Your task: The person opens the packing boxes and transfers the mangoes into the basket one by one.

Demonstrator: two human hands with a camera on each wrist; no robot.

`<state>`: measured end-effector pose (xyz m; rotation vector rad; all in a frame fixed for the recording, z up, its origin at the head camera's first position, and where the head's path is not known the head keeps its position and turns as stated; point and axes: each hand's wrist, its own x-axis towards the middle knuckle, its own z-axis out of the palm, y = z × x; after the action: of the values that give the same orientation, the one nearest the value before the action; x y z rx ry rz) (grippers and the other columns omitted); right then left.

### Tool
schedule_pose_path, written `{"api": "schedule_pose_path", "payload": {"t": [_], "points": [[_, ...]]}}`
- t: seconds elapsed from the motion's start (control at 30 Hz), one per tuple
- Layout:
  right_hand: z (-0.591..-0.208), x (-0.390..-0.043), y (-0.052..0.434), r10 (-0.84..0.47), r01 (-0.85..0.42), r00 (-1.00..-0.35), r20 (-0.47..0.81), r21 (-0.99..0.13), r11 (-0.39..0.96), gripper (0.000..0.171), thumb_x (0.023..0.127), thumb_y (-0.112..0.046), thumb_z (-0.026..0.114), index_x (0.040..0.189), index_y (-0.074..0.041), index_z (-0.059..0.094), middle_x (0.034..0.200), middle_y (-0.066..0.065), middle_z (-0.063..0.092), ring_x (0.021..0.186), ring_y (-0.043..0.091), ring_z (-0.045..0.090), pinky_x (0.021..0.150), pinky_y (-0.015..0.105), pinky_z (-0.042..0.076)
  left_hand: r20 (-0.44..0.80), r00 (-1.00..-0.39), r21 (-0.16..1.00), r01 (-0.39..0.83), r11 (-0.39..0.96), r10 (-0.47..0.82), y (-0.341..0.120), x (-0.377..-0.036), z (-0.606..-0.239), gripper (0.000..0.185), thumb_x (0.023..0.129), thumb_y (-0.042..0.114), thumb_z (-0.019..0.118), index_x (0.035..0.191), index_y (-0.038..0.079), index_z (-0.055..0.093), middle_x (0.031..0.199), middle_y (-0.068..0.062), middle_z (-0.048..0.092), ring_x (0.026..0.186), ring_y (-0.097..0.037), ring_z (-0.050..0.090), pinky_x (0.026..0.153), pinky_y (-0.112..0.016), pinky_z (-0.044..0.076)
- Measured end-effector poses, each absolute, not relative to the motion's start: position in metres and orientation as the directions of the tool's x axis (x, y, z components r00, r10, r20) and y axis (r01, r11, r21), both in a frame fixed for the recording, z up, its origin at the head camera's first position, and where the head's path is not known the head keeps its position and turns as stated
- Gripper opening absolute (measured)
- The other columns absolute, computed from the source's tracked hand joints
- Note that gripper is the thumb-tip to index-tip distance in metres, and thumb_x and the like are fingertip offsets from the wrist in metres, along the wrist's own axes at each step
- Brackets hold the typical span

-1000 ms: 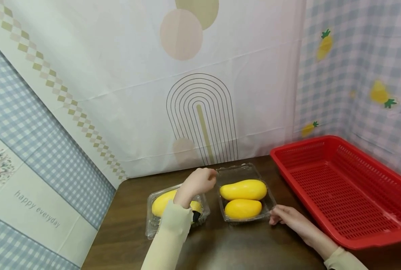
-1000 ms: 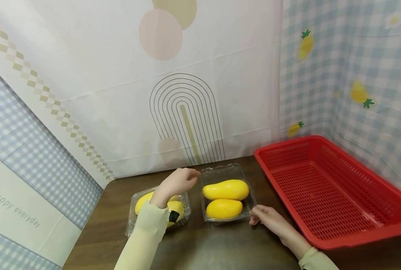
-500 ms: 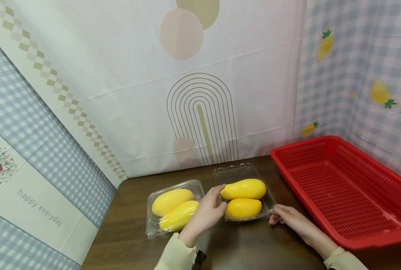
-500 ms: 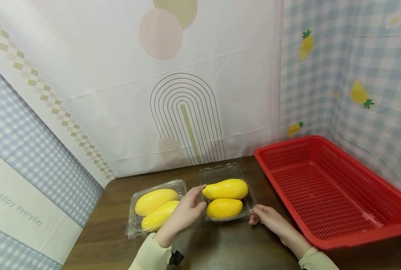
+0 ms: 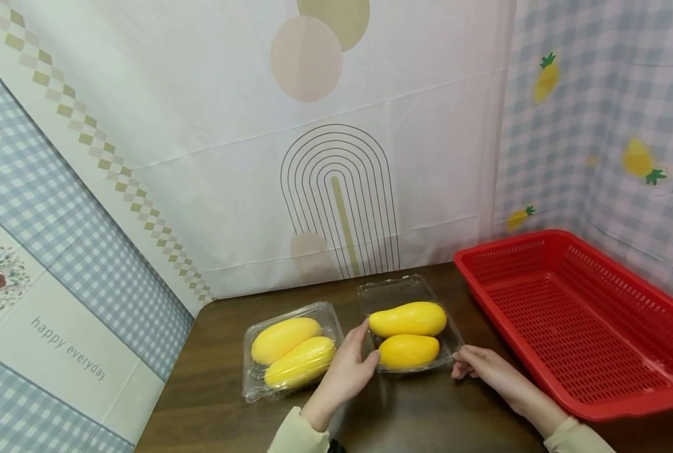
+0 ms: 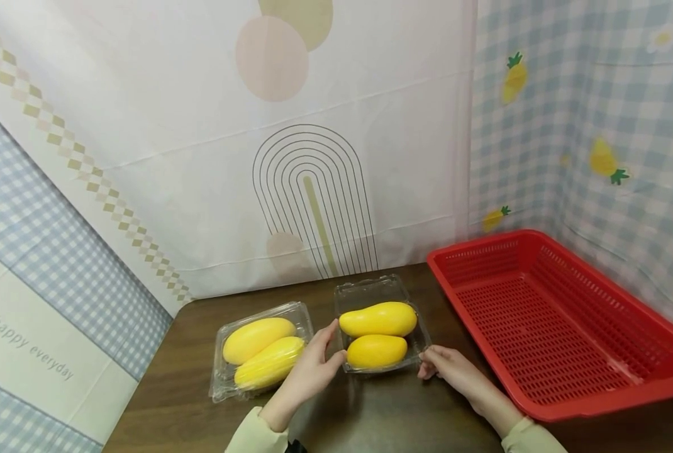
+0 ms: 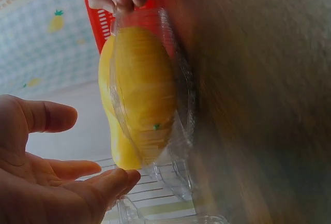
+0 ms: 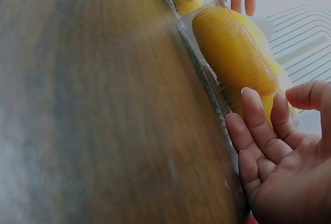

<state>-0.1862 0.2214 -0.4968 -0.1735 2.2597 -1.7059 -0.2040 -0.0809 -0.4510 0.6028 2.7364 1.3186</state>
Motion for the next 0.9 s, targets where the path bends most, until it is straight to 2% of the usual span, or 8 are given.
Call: {"api": "schedule_pose_path", "payload": {"t": [0.17, 0.4, 0.63, 0.73, 0.83, 0.9], "points": [[-0.498, -0.187, 0.221, -0.278, 0.085, -0.946, -0.167, -0.955, 0.285, 0.037, 0.108, -0.027, 0.039, 0.101, 0.002, 0.061, 0.093, 0.008, 0.067, 0.093, 0.022, 0.062, 0.083, 0.037, 0.043, 0.122, -0.933, 0.761, 0.307, 0.572, 0.339, -0.083, -0.21, -0.455, 0.064, 0.101, 0.025, 0.057, 0.154, -0.002, 0.034, 0.155, -0.021, 0.039, 0.136, -0.037, 0.046, 0.107, -0.055, 0.04], [-0.498, -0.187, 0.221, -0.282, 0.082, -0.945, -0.166, -0.955, 0.286, 0.037, 0.108, -0.028, 0.039, 0.1, 0.001, 0.062, 0.093, 0.008, 0.067, 0.093, 0.022, 0.062, 0.083, 0.037, 0.043, 0.096, -0.938, 0.784, 0.277, 0.555, 0.333, -0.085, -0.222, -0.456, 0.061, 0.099, 0.02, 0.06, 0.15, -0.007, 0.04, 0.147, -0.025, 0.047, 0.128, -0.04, 0.054, 0.101, -0.052, 0.046], [-0.497, -0.187, 0.223, -0.276, 0.087, -0.946, -0.171, -0.952, 0.292, 0.039, 0.109, -0.028, 0.039, 0.102, 0.003, 0.062, 0.093, 0.007, 0.067, 0.093, 0.021, 0.062, 0.083, 0.037, 0.043, 0.099, -0.947, 0.774, 0.266, 0.574, 0.305, -0.083, -0.229, -0.457, 0.055, 0.099, 0.017, 0.061, 0.146, -0.008, 0.046, 0.14, -0.024, 0.055, 0.117, -0.035, 0.063, 0.093, -0.047, 0.053], [-0.497, -0.187, 0.222, -0.272, 0.088, -0.947, -0.171, -0.952, 0.293, 0.039, 0.109, -0.029, 0.039, 0.103, 0.003, 0.062, 0.093, 0.007, 0.067, 0.093, 0.021, 0.063, 0.083, 0.037, 0.043, 0.125, -0.945, 0.732, 0.293, 0.615, 0.302, -0.081, -0.231, -0.457, 0.053, 0.098, 0.016, 0.062, 0.143, -0.009, 0.049, 0.11, -0.02, 0.07, 0.099, -0.025, 0.069, 0.082, -0.039, 0.056], [-0.497, -0.187, 0.222, -0.273, 0.089, -0.946, -0.173, -0.952, 0.293, 0.039, 0.109, -0.028, 0.039, 0.103, 0.002, 0.062, 0.093, 0.007, 0.067, 0.093, 0.021, 0.063, 0.083, 0.037, 0.044, 0.138, -0.938, 0.688, 0.323, 0.651, 0.319, -0.08, -0.233, -0.457, 0.047, 0.098, 0.014, 0.062, 0.138, -0.009, 0.055, 0.081, -0.014, 0.069, 0.071, -0.014, 0.063, 0.063, -0.031, 0.051], [-0.497, -0.187, 0.222, -0.275, 0.088, -0.946, -0.172, -0.952, 0.293, 0.039, 0.109, -0.028, 0.039, 0.103, 0.003, 0.062, 0.093, 0.007, 0.067, 0.093, 0.021, 0.063, 0.083, 0.037, 0.044, 0.145, -0.933, 0.665, 0.338, 0.666, 0.329, -0.079, -0.234, -0.458, 0.042, 0.098, 0.014, 0.062, 0.134, -0.008, 0.06, 0.078, -0.013, 0.068, 0.061, -0.01, 0.056, 0.059, -0.028, 0.047]]}}
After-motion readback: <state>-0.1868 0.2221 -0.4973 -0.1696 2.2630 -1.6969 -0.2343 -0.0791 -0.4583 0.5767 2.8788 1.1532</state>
